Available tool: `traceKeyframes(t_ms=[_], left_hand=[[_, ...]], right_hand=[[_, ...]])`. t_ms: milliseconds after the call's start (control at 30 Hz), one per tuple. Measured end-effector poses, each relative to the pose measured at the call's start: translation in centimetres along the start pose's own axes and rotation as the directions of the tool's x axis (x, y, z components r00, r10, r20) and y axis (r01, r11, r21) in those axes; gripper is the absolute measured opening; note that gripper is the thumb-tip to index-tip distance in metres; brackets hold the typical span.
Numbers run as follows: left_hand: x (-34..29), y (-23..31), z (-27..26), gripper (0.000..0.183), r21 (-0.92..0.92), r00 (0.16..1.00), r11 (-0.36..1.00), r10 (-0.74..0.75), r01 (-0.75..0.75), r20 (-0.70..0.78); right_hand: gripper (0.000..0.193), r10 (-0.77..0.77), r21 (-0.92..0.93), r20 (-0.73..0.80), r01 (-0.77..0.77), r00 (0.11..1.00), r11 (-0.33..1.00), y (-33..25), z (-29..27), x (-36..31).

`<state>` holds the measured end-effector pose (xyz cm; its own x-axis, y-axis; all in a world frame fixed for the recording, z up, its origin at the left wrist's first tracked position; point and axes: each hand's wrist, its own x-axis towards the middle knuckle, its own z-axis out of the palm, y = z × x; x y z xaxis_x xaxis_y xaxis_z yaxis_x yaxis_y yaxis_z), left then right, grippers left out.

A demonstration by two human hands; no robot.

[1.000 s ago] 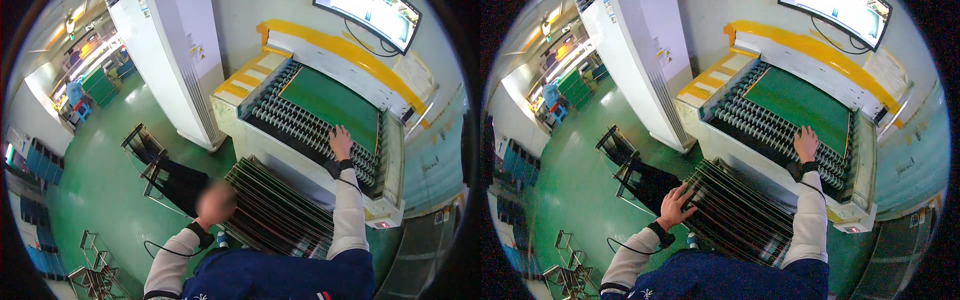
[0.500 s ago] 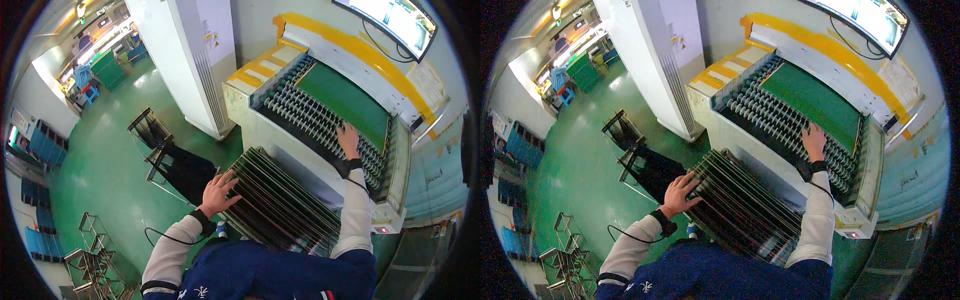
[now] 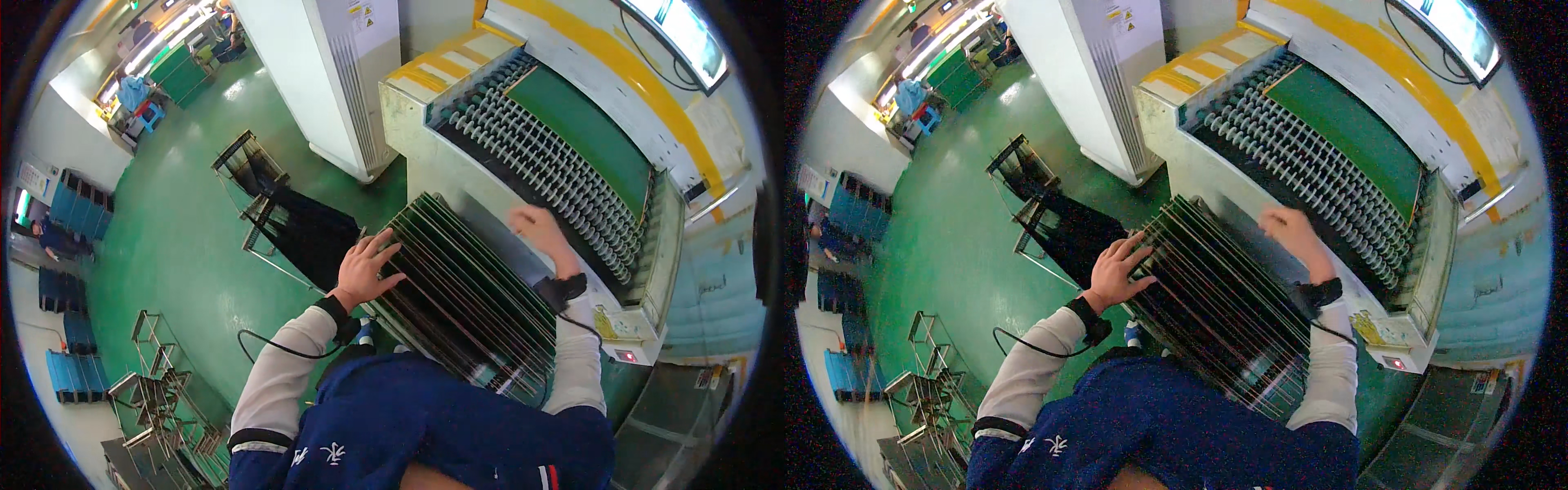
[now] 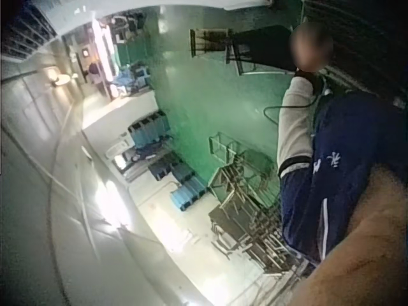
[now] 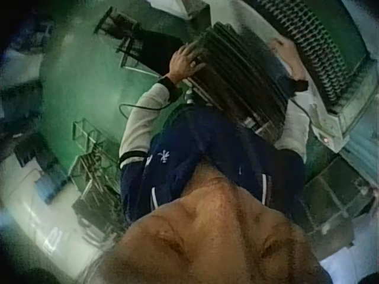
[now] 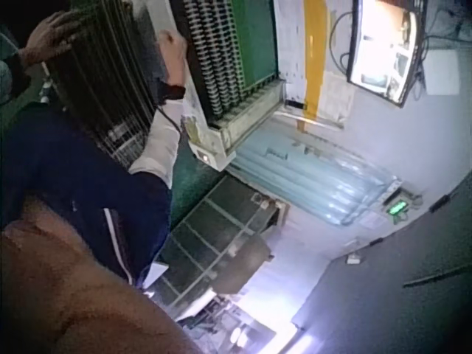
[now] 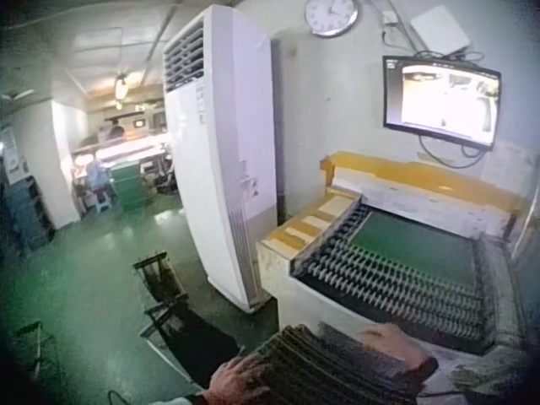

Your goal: Manually loading flat industrial plates from a storage rack into a processing machine.

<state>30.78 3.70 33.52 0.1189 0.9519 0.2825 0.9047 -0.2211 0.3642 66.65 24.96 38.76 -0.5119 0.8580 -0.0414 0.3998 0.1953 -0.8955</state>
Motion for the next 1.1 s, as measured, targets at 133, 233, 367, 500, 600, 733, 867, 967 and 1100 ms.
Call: traceKeyframes(t_ms=[133,233,367,500,600,733,867,967,1100], left_hand=[[-0.2,0.1,-0.2,0.059,-0.010,1.000,1.000,0.001,-0.001,-0.007],[-0.2,0.1,-0.3,0.059,0.018,1.000,1.000,-0.018,0.017,0.016],[-0.2,-0.3,0.1,0.058,0.014,1.000,1.000,0.002,-0.002,0.007],[-0.2,-0.3,-0.1,0.058,-0.005,1.000,1.000,-0.009,0.009,0.004],[-0.2,-0.2,-0.2,0.058,-0.017,1.000,1.000,-0.007,0.007,0.013],[-0.3,-0.3,-0.2,0.059,-0.020,1.000,1.000,-0.002,0.002,0.008],[-0.6,-0.6,0.1,0.059,-0.016,1.000,1.000,-0.010,0.010,-0.009],[-0.7,-0.5,-0.2,0.059,-0.034,1.000,0.999,-0.001,0.000,-0.001],[-0.8,-0.6,-0.3,0.059,-0.050,1.000,0.999,0.005,-0.006,-0.017]], right_hand=[[0.035,0.133,-0.176,0.223,-0.094,0.966,0.980,2.2,4.1,-1.8],[0.039,0.185,-0.228,0.225,-0.133,0.956,0.964,3.0,5.8,-2.6],[0.056,0.286,-0.287,0.119,-0.243,0.951,0.926,5.4,6.9,-3.5],[0.066,0.347,-0.312,0.017,-0.325,0.938,0.893,5.7,6.9,-4.3],[0.068,0.369,-0.319,-0.033,-0.359,0.929,0.877,7.5,6.7,-4.6],[0.069,0.339,-0.308,-0.150,-0.370,0.929,0.877,8.0,6.9,-4.7],[0.068,0.336,-0.214,-0.127,-0.357,0.933,0.909,7.8,6.6,-4.3],[0.066,0.313,-0.239,-0.146,-0.341,0.938,0.909,7.7,6.5,-4.0],[0.067,0.261,-0.244,-0.210,-0.309,0.942,0.919,8.3,6.6,-4.1]])
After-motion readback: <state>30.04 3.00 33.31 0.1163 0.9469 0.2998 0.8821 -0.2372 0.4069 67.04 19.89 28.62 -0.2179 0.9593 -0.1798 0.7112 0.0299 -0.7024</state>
